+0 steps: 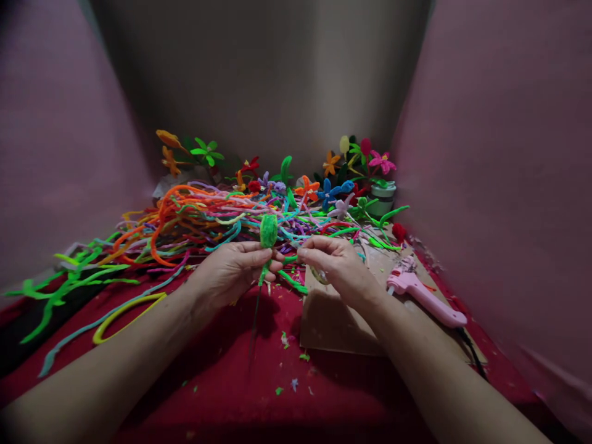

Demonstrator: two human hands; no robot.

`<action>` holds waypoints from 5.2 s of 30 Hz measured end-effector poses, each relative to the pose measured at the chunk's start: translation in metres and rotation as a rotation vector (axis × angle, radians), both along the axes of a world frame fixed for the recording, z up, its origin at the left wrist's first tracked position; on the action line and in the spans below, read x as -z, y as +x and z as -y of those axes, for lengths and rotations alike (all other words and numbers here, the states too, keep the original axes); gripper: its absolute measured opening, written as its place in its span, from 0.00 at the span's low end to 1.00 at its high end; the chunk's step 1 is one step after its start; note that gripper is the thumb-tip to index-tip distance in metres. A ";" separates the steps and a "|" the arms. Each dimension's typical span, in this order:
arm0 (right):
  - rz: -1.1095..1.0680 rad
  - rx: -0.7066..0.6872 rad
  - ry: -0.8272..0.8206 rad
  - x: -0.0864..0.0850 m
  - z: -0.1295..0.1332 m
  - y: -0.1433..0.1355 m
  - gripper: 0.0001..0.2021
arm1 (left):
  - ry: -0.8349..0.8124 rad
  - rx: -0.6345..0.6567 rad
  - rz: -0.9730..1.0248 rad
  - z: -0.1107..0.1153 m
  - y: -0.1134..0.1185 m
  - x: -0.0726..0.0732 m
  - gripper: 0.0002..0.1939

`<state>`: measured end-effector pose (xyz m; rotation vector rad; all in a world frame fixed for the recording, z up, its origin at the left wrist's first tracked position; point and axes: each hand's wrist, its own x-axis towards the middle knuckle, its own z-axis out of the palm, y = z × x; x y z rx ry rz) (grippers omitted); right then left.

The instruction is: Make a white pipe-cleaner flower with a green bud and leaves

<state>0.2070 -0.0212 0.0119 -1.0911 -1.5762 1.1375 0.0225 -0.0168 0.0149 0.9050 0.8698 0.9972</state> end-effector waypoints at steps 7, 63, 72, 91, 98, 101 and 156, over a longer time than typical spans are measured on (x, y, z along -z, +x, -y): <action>-0.062 -0.146 -0.008 0.001 0.002 -0.010 0.08 | 0.057 0.061 -0.011 0.004 0.007 0.008 0.05; -0.888 0.106 -0.312 0.031 0.008 -0.044 0.06 | 0.990 -0.248 -0.954 0.030 0.020 0.022 0.10; -0.906 0.113 -0.289 0.033 0.010 -0.045 0.05 | 1.295 -0.330 -1.514 0.023 0.025 0.030 0.09; -0.931 0.032 -0.271 0.030 0.011 -0.042 0.08 | 1.309 -0.370 -0.966 0.017 0.017 0.021 0.04; -0.911 -0.055 -0.279 0.024 0.011 -0.038 0.08 | 0.853 -0.324 -0.672 0.027 0.019 0.009 0.04; -0.888 -0.055 -0.277 0.022 0.012 -0.037 0.08 | 0.620 -0.269 -0.473 0.030 0.020 0.004 0.04; -0.696 -0.128 -0.127 0.010 0.007 -0.040 0.03 | 0.279 -0.043 -0.141 0.031 0.013 -0.007 0.12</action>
